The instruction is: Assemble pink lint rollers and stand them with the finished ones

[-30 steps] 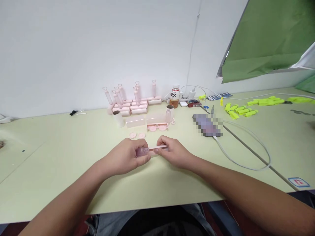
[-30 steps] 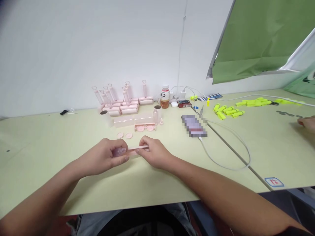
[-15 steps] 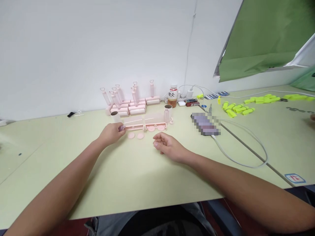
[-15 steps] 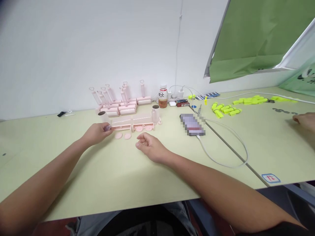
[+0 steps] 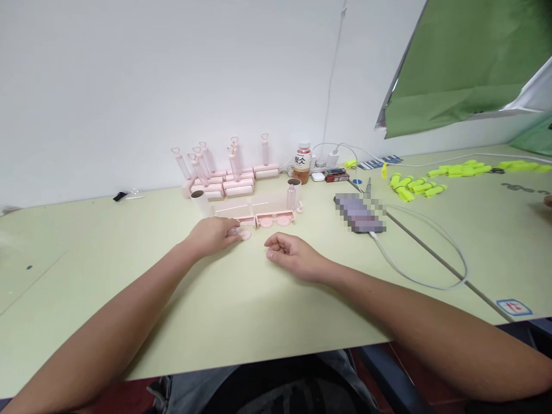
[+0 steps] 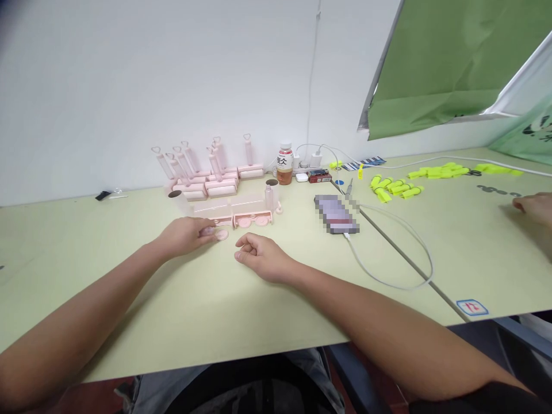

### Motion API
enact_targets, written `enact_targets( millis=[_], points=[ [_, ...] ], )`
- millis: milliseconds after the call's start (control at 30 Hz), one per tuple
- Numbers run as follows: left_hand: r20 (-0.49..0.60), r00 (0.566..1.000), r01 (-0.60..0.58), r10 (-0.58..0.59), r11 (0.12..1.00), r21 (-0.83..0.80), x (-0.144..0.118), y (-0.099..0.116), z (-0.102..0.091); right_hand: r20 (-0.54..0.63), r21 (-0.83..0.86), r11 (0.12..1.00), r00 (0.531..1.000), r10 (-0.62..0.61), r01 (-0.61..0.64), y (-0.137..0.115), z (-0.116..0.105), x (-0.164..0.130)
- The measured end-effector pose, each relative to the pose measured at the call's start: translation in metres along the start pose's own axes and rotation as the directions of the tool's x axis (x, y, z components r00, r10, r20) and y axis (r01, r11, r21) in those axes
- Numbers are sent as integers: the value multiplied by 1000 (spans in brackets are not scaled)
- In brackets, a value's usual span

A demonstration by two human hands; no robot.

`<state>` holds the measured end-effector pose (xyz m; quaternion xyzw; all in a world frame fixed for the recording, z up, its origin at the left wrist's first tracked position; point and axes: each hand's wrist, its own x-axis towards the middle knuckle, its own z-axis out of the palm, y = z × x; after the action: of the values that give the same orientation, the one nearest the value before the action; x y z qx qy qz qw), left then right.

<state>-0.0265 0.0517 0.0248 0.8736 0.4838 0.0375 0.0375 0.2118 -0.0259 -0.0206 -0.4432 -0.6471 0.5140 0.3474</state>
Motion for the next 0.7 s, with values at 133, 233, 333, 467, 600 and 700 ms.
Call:
enact_targets(
  millis=[133,233,333,467,600,700],
  points=[
    [28,998,-62,60,996,60,9,16,8,3,3,1000,1000,8,-8,0,0,1],
    [30,998,-66,63,994,83,14,18,12,9,6,1000,1000,17,-17,0,0,1],
    [45,996,-84,81,994,69,17,16,15,13,1,1000,1000,19,-19,1,0,0],
    [30,997,-78,76,992,96,19,14,15,17,-5,1000,1000,19,-19,1,1,0],
    [-6,997,-81,82,987,138,23,17,16,21,-4,1000,1000,19,-18,1,1,0],
    [-15,998,-50,54,983,174,28,19,17,25,-2,1000,1000,14,-14,1,1,0]
  ],
)
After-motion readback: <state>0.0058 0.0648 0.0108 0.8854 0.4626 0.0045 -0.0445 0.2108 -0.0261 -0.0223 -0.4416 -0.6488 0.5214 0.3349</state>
